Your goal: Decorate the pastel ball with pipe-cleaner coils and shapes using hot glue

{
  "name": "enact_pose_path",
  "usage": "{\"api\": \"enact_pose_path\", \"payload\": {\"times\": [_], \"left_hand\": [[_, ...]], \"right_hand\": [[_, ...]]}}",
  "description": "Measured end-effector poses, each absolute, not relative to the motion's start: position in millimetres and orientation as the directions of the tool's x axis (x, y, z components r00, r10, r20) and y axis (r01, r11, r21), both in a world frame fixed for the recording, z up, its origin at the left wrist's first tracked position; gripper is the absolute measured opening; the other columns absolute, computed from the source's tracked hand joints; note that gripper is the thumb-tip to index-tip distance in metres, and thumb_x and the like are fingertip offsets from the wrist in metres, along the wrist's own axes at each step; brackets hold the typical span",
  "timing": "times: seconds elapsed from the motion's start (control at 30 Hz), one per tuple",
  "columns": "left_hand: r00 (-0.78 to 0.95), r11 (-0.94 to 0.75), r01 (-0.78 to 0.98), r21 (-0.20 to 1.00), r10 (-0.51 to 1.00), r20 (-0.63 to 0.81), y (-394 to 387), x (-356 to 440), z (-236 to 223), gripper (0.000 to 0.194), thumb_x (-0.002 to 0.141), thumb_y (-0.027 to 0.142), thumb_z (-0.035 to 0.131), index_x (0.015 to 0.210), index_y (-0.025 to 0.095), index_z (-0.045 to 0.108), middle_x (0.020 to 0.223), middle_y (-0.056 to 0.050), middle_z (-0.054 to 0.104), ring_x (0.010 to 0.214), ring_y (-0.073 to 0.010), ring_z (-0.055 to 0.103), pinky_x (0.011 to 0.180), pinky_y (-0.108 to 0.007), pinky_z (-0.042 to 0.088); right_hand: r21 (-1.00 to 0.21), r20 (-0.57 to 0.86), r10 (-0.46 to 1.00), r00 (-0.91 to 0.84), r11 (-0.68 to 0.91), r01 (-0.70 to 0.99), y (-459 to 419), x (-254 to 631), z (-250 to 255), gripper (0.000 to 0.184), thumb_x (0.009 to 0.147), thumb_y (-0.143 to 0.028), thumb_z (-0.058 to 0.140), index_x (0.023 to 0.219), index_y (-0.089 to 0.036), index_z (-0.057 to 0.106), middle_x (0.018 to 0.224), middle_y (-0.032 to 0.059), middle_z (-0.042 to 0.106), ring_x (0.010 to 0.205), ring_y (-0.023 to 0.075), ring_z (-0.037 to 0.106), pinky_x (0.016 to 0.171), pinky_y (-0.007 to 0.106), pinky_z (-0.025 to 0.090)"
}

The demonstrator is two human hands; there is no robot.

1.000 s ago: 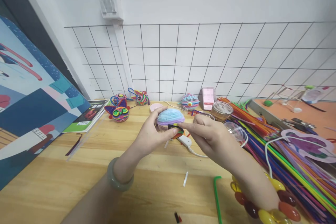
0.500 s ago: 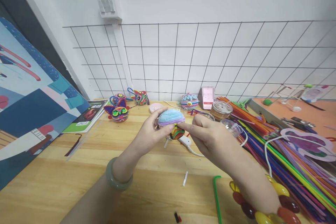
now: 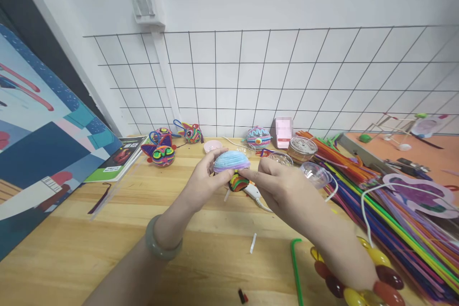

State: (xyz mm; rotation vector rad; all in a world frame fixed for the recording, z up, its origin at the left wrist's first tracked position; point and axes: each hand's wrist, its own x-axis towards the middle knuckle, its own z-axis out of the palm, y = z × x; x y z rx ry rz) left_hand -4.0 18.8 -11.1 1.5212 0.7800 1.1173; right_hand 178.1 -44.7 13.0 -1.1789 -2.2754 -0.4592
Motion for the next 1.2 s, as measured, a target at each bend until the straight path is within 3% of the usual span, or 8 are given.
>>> {"api": "enact_pose_path", "payload": {"times": [0.1,0.33,0.43,0.67,0.93,1.2], "left_hand": [[0.352,-0.22,-0.104,0.97,0.904,0.242,18,-4,-10,0.047,0.072,0.025,0.067,0.116,0.016,0.054,0.124,-0.01,0.059,0.113,-0.0263,0.054,0.094,-0.036,0.043],[0.351,-0.123,-0.169,0.978,0.92,0.177,17,-5,-6,0.047,0.069,0.027,0.069,0.113,0.017,0.056,0.124,-0.01,0.058,0.112,-0.0263,0.053,0.089,-0.036,0.045],[0.359,-0.062,-0.21,0.976,0.924,0.136,17,-6,-5,0.05,0.068,0.029,0.07,0.114,0.017,0.056,0.125,-0.01,0.056,0.11,-0.0262,0.055,0.084,-0.034,0.047],[0.379,0.028,-0.235,0.972,0.923,0.066,18,-8,-1,0.054,0.066,0.033,0.072,0.115,0.018,0.054,0.115,-0.008,0.059,0.089,-0.0198,0.059,0.062,-0.025,0.046],[0.386,0.049,-0.242,0.969,0.921,0.05,19,-9,-3,0.052,0.068,0.032,0.072,0.114,0.018,0.053,0.108,-0.006,0.057,0.084,-0.0156,0.055,0.061,-0.023,0.042],[0.411,0.085,-0.272,0.959,0.911,0.036,19,-10,-4,0.055,0.068,0.031,0.072,0.118,0.018,0.053,0.111,-0.008,0.058,0.086,-0.018,0.057,0.064,-0.026,0.044]], "right_hand": [[-0.016,0.598,0.66,-0.455,0.577,0.817,-45,176,13,0.036,0.091,-0.011,0.038,0.11,-0.017,0.067,0.067,0.0032,0.052,0.053,0.0137,0.046,0.048,0.025,0.033],[-0.351,0.597,0.736,-0.319,0.597,0.721,-45,177,18,0.016,0.091,-0.016,0.049,0.103,-0.018,0.059,0.087,0.0053,0.065,0.078,0.017,0.061,0.069,0.028,0.047],[-0.412,0.573,0.766,-0.292,0.577,0.705,-44,180,19,0.013,0.09,-0.018,0.051,0.102,-0.019,0.058,0.088,0.0048,0.066,0.078,0.0167,0.061,0.068,0.028,0.048],[-0.326,0.647,0.684,-0.336,0.647,0.689,-42,185,19,0.013,0.089,-0.017,0.054,0.1,-0.018,0.06,0.086,0.0048,0.063,0.078,0.0164,0.06,0.069,0.028,0.048],[-0.267,0.686,0.632,-0.362,0.681,0.682,-38,185,15,0.013,0.09,-0.015,0.054,0.1,-0.016,0.062,0.083,0.0057,0.062,0.074,0.0164,0.06,0.067,0.029,0.048],[-0.255,0.695,0.619,-0.366,0.688,0.679,-38,183,14,0.014,0.09,-0.012,0.052,0.096,-0.014,0.064,0.08,0.0055,0.062,0.071,0.0153,0.06,0.063,0.027,0.047]]}}
